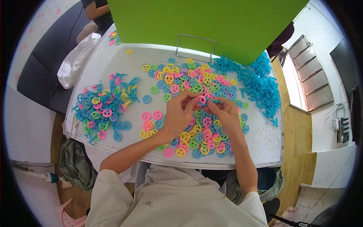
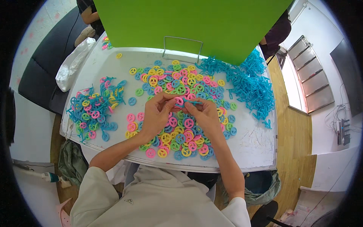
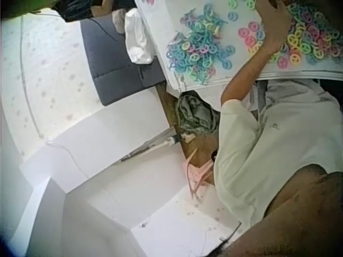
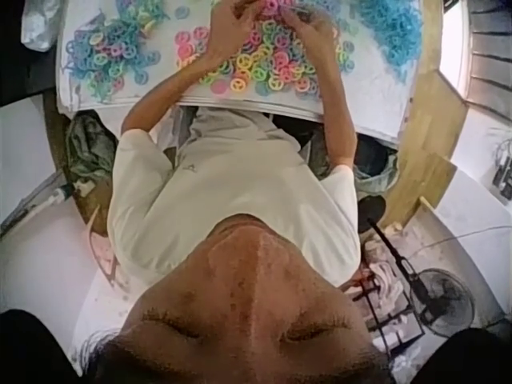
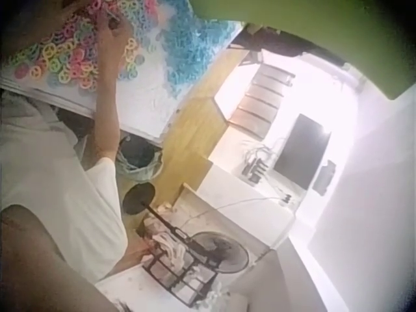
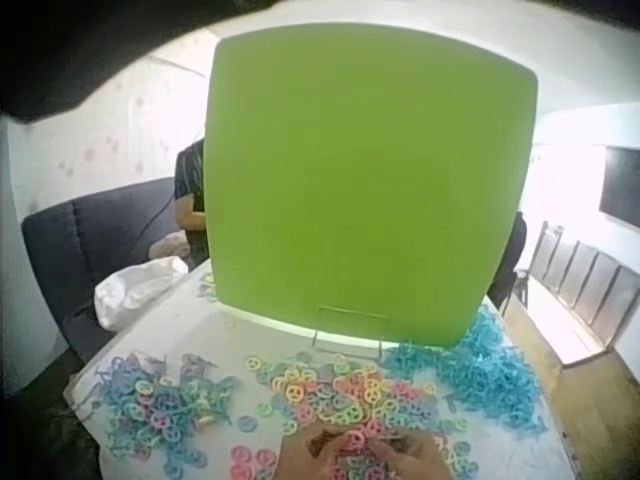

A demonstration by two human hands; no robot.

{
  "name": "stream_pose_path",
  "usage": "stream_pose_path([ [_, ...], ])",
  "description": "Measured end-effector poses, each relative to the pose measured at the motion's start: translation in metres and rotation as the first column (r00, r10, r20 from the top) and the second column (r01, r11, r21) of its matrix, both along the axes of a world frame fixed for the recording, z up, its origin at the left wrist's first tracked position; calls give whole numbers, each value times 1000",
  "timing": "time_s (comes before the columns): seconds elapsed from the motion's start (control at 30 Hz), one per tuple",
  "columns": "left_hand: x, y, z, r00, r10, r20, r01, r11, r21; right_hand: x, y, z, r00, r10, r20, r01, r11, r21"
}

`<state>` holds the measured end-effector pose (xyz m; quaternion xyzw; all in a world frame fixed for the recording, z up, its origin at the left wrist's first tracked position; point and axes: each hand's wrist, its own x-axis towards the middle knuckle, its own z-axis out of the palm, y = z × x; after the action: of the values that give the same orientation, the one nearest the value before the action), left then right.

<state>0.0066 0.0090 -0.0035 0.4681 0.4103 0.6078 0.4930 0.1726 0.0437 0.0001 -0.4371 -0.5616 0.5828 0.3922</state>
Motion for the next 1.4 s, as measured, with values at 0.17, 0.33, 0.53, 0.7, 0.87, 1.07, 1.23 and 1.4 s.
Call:
stream_pose_path([
  [0.17, 1, -3, -3, 998, 38, -44, -35, 998, 53, 1, 1, -3, 987, 35, -159, -62, 983, -174],
  [0.33, -2, -3, -10, 994, 37, -105, -26, 995, 99, 4, 6, -4, 969, 80, -233, -150, 942, -300],
  [0.53, -2, -4, -1, 951, 109, -291, -66, 986, 155, -5, 0, -6, 990, -51, -130, 26, 982, -186],
  [0.7, -4, 1, -3, 975, 38, -218, -34, 999, 23, -16, -9, -4, 969, -205, 138, 173, 961, 215],
  [0.87, -14, 12, -11, 973, 19, -230, -2, 997, 73, -21, -16, 7, 868, -329, 373, 128, 872, 472],
  [1.07, -14, 11, 5, 969, 59, -240, -31, 992, 120, -17, -2, -7, 900, -366, 237, 221, 852, 475],
  [1.23, -15, 8, 11, 904, 93, -416, 32, 959, 282, -18, 1, -6, 955, -106, -277, 133, 988, 82],
  [1.4, -40, 19, 14, 543, 55, -838, 91, 988, 123, 6, 11, -12, 843, -87, -531, 74, 996, -45],
])
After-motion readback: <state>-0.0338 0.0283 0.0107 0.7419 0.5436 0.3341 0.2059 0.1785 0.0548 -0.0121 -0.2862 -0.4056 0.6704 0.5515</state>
